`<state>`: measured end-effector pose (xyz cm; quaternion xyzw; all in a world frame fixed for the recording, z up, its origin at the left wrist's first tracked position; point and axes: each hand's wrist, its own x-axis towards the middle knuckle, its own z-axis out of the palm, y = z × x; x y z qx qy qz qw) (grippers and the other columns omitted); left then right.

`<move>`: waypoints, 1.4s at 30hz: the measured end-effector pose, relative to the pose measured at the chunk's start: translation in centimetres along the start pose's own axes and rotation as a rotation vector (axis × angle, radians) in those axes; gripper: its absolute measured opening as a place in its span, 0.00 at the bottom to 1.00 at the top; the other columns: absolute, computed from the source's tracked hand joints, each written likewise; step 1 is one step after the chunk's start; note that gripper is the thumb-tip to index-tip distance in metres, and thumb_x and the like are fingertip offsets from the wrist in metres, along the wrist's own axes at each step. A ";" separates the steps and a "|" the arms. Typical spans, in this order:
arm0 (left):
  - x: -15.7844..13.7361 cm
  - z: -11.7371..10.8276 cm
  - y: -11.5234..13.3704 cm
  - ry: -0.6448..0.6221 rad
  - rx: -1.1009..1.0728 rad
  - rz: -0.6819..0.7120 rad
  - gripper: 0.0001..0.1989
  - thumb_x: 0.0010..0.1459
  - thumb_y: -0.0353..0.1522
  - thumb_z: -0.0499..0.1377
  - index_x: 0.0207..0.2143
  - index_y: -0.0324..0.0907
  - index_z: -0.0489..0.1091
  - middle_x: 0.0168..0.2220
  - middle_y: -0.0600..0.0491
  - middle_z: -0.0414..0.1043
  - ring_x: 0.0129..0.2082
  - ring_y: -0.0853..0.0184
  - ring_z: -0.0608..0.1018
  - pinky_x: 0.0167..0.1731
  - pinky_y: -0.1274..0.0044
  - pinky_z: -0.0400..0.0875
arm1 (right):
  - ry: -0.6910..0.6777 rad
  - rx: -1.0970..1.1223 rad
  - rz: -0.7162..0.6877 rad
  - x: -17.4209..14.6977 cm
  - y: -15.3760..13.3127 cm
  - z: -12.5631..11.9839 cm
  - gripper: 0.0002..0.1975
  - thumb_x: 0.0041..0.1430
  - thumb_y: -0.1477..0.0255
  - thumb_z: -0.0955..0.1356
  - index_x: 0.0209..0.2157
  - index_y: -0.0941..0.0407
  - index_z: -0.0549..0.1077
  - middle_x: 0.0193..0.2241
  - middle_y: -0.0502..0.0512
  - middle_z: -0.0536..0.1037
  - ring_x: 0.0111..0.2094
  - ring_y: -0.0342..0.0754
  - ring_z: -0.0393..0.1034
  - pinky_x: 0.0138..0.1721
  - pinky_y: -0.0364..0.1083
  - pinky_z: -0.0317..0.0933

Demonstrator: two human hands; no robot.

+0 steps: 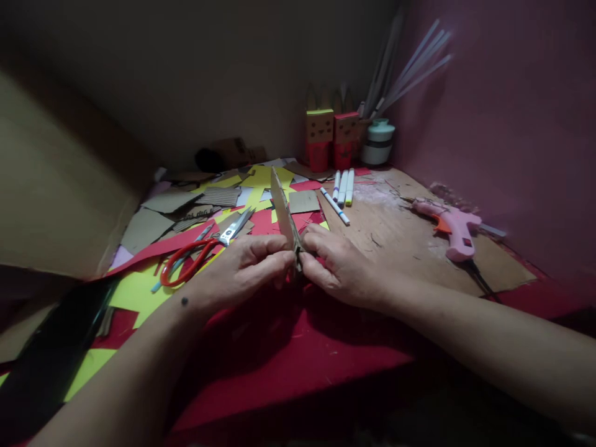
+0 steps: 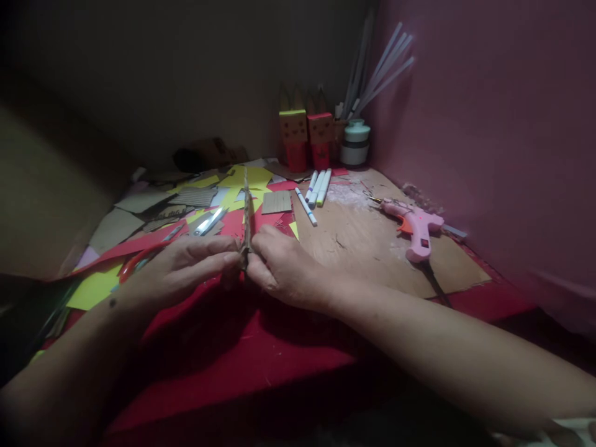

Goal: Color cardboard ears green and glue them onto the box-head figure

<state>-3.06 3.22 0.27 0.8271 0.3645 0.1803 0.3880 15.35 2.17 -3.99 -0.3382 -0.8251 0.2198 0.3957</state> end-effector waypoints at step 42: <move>-0.4 4.1 0.0 0.638 0.905 0.142 0.06 0.60 0.31 0.51 0.32 0.40 0.66 0.21 0.55 0.70 0.19 0.70 0.72 0.21 0.79 0.59 | 0.047 -0.105 -0.047 0.2 0.3 1.1 0.08 0.60 0.78 0.60 0.28 0.55 0.60 0.33 0.54 0.60 0.33 0.46 0.57 0.36 0.48 0.60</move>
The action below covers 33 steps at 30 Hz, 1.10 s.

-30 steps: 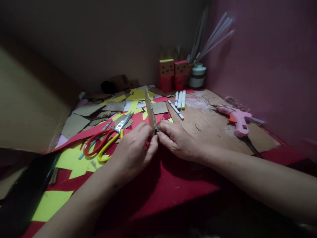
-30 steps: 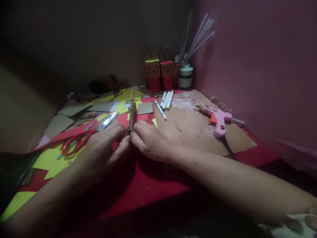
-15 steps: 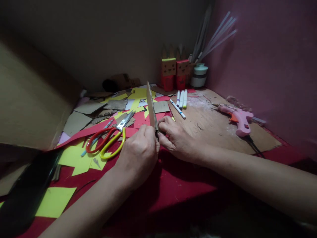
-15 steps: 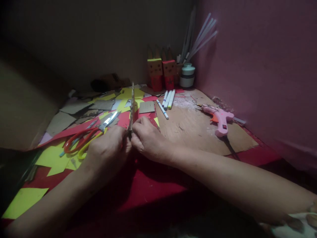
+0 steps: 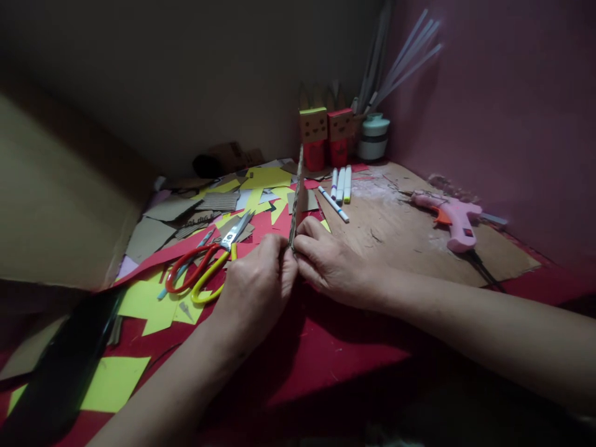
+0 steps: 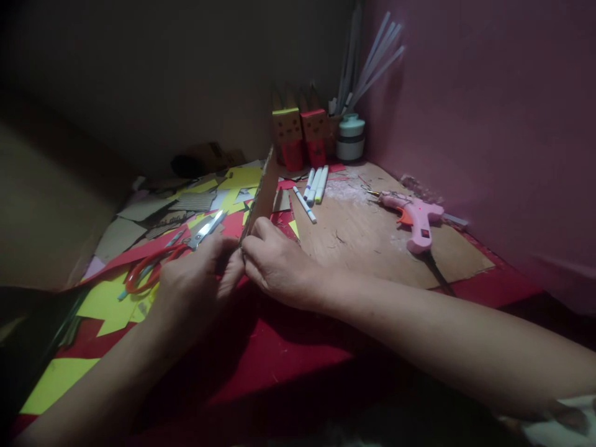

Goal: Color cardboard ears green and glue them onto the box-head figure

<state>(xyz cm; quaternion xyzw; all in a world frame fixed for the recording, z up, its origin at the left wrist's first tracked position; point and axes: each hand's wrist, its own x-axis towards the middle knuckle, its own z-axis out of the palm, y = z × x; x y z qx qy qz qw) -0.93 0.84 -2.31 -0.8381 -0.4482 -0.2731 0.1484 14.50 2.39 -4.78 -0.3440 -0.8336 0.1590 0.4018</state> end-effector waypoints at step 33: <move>0.6 -0.5 0.2 -0.229 -0.267 -0.204 0.10 0.55 0.32 0.54 0.22 0.44 0.57 0.17 0.60 0.60 0.16 0.73 0.62 0.18 0.79 0.54 | 0.026 0.115 0.152 0.3 -0.1 -0.5 0.13 0.57 0.78 0.59 0.21 0.54 0.53 0.26 0.49 0.59 0.29 0.44 0.56 0.34 0.45 0.55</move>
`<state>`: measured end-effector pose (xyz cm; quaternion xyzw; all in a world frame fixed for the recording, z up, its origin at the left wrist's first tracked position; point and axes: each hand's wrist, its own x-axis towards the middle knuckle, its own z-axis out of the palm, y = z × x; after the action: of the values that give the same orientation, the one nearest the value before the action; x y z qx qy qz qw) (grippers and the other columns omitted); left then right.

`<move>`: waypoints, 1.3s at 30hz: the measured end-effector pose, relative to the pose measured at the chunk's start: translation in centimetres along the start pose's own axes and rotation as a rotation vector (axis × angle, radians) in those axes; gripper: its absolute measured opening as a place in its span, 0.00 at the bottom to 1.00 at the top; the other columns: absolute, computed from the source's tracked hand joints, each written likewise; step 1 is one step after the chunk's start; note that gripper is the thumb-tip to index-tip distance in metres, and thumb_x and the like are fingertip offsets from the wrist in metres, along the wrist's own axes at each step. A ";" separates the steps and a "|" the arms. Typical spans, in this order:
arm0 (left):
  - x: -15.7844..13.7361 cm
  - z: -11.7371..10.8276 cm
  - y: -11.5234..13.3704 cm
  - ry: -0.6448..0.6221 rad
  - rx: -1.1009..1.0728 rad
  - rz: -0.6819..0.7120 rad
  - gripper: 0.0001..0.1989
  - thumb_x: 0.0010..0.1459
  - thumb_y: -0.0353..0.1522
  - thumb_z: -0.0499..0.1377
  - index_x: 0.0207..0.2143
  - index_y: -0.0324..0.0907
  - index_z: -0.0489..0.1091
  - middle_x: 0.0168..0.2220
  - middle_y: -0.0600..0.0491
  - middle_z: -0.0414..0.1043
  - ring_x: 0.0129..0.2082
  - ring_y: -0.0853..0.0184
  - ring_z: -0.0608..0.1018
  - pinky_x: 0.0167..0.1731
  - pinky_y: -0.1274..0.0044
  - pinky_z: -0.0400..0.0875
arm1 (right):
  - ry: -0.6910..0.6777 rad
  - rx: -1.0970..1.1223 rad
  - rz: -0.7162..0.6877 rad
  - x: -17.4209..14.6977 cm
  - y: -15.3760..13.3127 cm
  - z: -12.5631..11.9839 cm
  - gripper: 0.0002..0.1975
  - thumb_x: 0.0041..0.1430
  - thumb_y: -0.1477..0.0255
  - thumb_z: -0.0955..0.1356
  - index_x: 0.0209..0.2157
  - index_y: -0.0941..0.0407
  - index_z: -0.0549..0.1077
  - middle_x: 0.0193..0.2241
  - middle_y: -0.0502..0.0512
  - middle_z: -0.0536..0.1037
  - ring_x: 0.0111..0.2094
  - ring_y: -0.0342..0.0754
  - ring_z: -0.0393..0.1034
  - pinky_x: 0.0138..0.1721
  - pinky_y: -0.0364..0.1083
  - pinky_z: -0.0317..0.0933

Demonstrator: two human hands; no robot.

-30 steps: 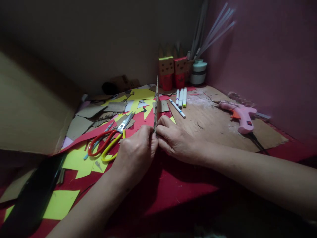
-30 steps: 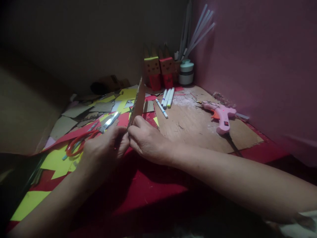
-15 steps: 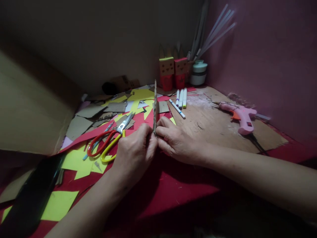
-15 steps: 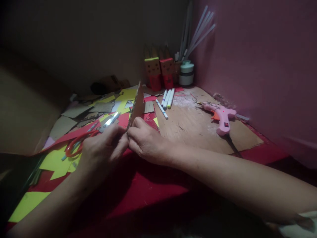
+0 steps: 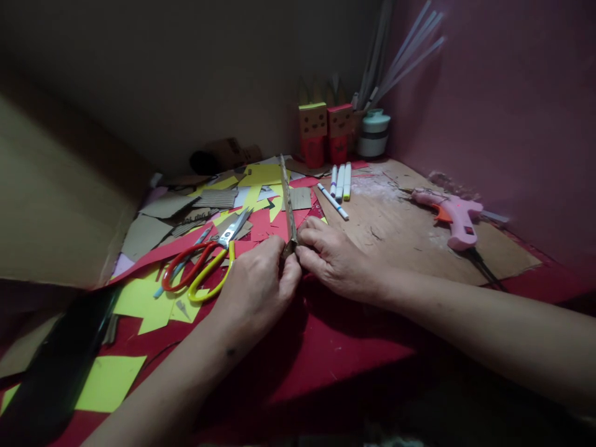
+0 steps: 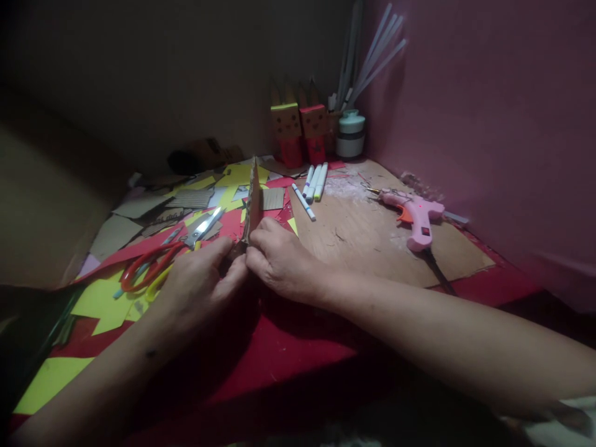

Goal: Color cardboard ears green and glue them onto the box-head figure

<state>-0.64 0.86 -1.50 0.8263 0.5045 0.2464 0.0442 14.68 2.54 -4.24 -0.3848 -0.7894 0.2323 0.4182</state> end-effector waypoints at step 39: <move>1.3 -1.8 -0.9 -0.266 -0.302 -0.083 0.11 0.56 0.36 0.51 0.25 0.40 0.66 0.23 0.55 0.65 0.25 0.69 0.66 0.26 0.75 0.59 | -0.268 0.402 0.059 0.0 0.9 -0.7 0.06 0.60 0.73 0.63 0.29 0.58 0.66 0.25 0.47 0.63 0.27 0.40 0.58 0.31 0.42 0.56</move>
<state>-1.70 2.09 0.22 0.8141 0.4850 0.2061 0.2441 15.62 3.12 -4.42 -0.2825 -0.7641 0.4457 0.3711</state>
